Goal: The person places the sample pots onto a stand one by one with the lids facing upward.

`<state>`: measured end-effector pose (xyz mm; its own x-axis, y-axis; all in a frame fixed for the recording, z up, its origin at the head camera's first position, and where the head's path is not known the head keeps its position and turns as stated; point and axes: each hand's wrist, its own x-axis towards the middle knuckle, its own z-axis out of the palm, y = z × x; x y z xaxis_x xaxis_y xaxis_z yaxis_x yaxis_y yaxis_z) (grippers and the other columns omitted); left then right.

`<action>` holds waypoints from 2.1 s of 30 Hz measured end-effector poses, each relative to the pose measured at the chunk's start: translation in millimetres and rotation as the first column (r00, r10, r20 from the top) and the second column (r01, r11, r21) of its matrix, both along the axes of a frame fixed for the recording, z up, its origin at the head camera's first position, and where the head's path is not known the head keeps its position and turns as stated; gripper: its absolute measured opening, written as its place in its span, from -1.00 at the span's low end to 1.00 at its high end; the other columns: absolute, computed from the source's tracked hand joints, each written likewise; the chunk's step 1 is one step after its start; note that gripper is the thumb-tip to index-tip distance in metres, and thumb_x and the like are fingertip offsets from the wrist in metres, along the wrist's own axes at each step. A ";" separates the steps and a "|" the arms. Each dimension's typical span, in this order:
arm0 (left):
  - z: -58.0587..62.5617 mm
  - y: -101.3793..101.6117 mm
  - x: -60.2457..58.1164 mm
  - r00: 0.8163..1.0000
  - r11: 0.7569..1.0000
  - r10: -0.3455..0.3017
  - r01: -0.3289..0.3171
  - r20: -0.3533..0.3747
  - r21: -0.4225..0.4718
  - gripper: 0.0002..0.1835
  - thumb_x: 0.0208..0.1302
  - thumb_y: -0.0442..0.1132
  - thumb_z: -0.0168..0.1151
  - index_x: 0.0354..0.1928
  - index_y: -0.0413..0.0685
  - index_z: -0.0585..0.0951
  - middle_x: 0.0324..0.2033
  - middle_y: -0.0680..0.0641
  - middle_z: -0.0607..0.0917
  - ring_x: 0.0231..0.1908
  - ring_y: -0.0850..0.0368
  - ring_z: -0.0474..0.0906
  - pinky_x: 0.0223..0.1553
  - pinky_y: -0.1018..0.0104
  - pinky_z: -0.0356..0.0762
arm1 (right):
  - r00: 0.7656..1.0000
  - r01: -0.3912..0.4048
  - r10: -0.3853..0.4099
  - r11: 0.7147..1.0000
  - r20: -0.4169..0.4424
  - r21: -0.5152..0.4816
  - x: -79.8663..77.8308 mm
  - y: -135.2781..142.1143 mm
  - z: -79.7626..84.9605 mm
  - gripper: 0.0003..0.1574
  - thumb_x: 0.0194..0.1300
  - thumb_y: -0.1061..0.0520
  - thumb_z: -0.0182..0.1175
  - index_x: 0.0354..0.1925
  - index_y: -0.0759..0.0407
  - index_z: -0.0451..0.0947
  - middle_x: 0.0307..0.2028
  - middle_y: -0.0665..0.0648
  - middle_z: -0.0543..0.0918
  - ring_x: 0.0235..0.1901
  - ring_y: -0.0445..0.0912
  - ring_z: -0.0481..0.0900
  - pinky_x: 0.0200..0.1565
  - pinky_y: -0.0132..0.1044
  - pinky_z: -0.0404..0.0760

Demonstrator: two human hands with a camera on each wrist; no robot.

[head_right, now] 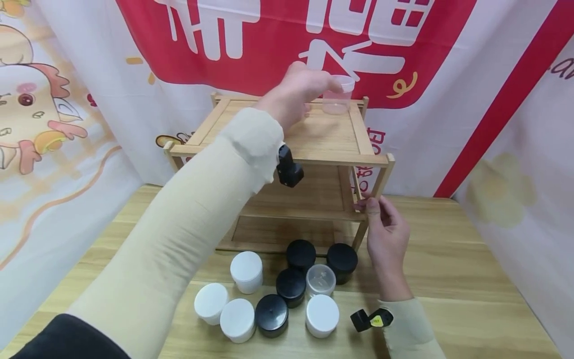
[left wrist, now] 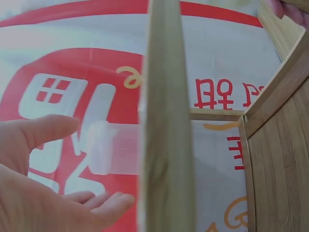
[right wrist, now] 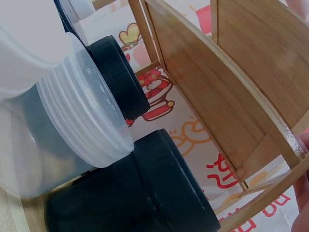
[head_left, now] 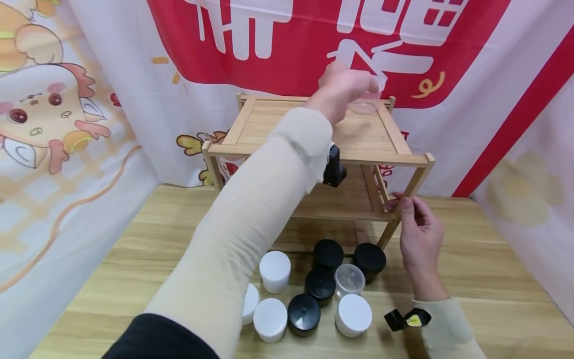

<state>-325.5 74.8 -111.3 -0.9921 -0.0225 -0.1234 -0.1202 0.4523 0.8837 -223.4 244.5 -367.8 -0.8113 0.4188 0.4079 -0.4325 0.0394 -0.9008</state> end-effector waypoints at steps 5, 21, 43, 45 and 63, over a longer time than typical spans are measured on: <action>-0.2 -14.0 17.0 0.998 0.999 0.015 -0.013 -0.063 0.042 -0.43 0.33 0.04 0.51 0.31 0.25 0.50 0.23 0.22 0.60 0.15 0.27 0.45 0.23 0.31 0.65 | 1.000 0.005 -0.006 1.000 -0.020 -0.008 0.8 2.4 -1.8 -0.53 0.61 -0.02 0.21 0.07 0.39 0.73 -0.19 0.00 0.86 -0.18 -0.21 0.83 0.08 -0.47 0.70; -27.9 -65.7 97.1 0.919 0.918 -0.315 0.359 -0.236 0.171 -0.61 0.42 -0.13 0.47 0.20 -0.02 0.64 0.11 0.01 0.70 0.11 0.07 0.70 0.22 0.22 0.69 | 0.999 -0.024 0.023 0.999 -0.048 -0.022 0.4 0.9 -0.6 -0.52 0.59 0.01 0.23 0.08 0.43 0.72 -0.18 0.02 0.87 -0.20 -0.22 0.84 0.06 -0.50 0.72; -151.7 -131.8 121.2 0.759 0.741 -0.643 0.650 -0.103 0.167 -0.55 0.39 -0.25 0.48 0.29 -0.07 0.68 0.25 -0.09 0.75 0.24 0.10 0.72 0.29 0.23 0.69 | 0.999 -0.026 0.026 1.000 -0.026 0.007 0.3 1.7 -0.2 -0.54 0.59 0.00 0.22 0.07 0.38 0.74 -0.20 0.03 0.86 -0.19 -0.18 0.82 0.06 -0.48 0.72; -164.4 -140.9 122.7 0.776 0.758 -0.622 0.631 -0.106 0.166 -0.55 0.38 -0.26 0.49 0.28 -0.06 0.68 0.25 -0.06 0.75 0.26 0.07 0.71 0.33 0.20 0.66 | 0.999 -0.018 0.019 1.000 -0.030 0.010 0.2 1.7 0.2 -0.54 0.60 0.00 0.21 0.07 0.39 0.74 -0.22 0.00 0.86 -0.19 -0.19 0.82 0.06 -0.46 0.72; -241.9 -199.3 125.4 0.825 0.827 -0.562 0.562 -0.053 -0.021 -0.45 0.32 -0.21 0.53 0.33 -0.06 0.65 0.33 -0.13 0.69 0.38 -0.20 0.58 0.48 -0.24 0.45 | 0.999 -0.016 0.016 1.000 -0.040 -0.012 -0.1 1.6 -0.4 -0.52 0.61 0.01 0.19 0.08 0.43 0.73 -0.26 -0.02 0.84 -0.19 -0.19 0.83 0.09 -0.43 0.71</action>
